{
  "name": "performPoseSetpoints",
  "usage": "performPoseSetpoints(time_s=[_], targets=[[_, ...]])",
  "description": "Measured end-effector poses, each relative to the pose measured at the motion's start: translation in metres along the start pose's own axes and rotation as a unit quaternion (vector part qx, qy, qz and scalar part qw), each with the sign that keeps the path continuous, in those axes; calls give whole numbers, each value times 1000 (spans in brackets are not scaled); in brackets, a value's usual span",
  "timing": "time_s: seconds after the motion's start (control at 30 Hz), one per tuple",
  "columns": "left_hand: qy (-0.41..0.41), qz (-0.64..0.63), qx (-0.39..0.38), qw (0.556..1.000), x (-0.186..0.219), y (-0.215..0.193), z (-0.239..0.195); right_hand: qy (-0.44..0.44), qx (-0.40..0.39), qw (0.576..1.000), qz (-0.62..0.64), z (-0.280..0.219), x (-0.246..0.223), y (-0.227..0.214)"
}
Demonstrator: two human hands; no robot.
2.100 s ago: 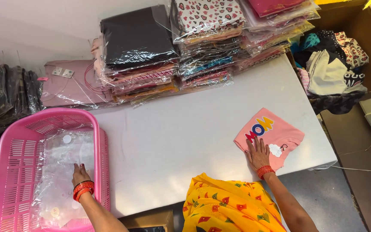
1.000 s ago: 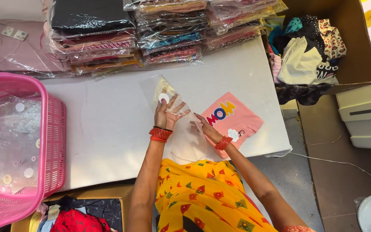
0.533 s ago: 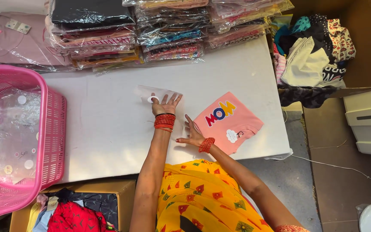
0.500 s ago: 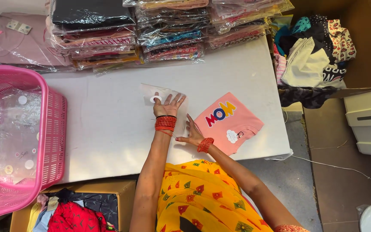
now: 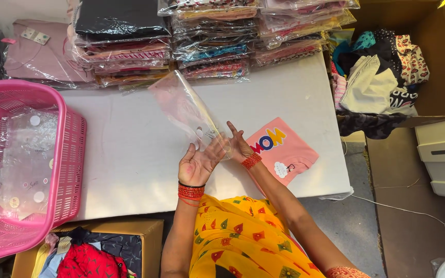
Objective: The person folds a pink t-shirt and places it into a clear plastic bag, then sets it aside. Next, they unfold a red patterned top on the table, fold it neatly, and prepare to place it into another plastic bag.
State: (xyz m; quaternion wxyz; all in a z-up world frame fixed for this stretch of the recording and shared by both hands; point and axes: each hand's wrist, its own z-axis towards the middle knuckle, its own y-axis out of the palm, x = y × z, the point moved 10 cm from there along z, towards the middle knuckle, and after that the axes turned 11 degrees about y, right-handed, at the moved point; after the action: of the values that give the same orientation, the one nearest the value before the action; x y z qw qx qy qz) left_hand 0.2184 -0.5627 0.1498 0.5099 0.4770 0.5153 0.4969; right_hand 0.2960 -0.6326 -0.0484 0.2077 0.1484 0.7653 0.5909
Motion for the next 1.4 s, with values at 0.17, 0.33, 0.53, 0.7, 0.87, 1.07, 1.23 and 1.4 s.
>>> performPoseSetpoints(time_s=[0.17,0.33,0.53,0.7,0.87,1.07,1.23,1.4], targets=[[-54,-95,85,990,-30,-19,-26,162,-84,983,33,8,26,132],[-90,-83,36,992,-51,-3,-46,116,41,980,-155,3,30,130],[-65,-137,16,988,-41,13,-48,254,-15,967,-2,-16,56,80],[-18,89,242,966,-13,-34,-48,178,-108,969,-137,-41,41,92],[-78,-31,3,997,24,-84,-62,27,39,989,-143,-49,-8,-35],[30,387,236,891,131,-160,-83,-29,232,895,-380,-96,-61,-23],[69,605,286,740,205,-223,-96,-129,204,827,-507,-81,-53,-61],[159,615,432,641,222,-217,-115,3,299,896,-329,-48,7,-148]])
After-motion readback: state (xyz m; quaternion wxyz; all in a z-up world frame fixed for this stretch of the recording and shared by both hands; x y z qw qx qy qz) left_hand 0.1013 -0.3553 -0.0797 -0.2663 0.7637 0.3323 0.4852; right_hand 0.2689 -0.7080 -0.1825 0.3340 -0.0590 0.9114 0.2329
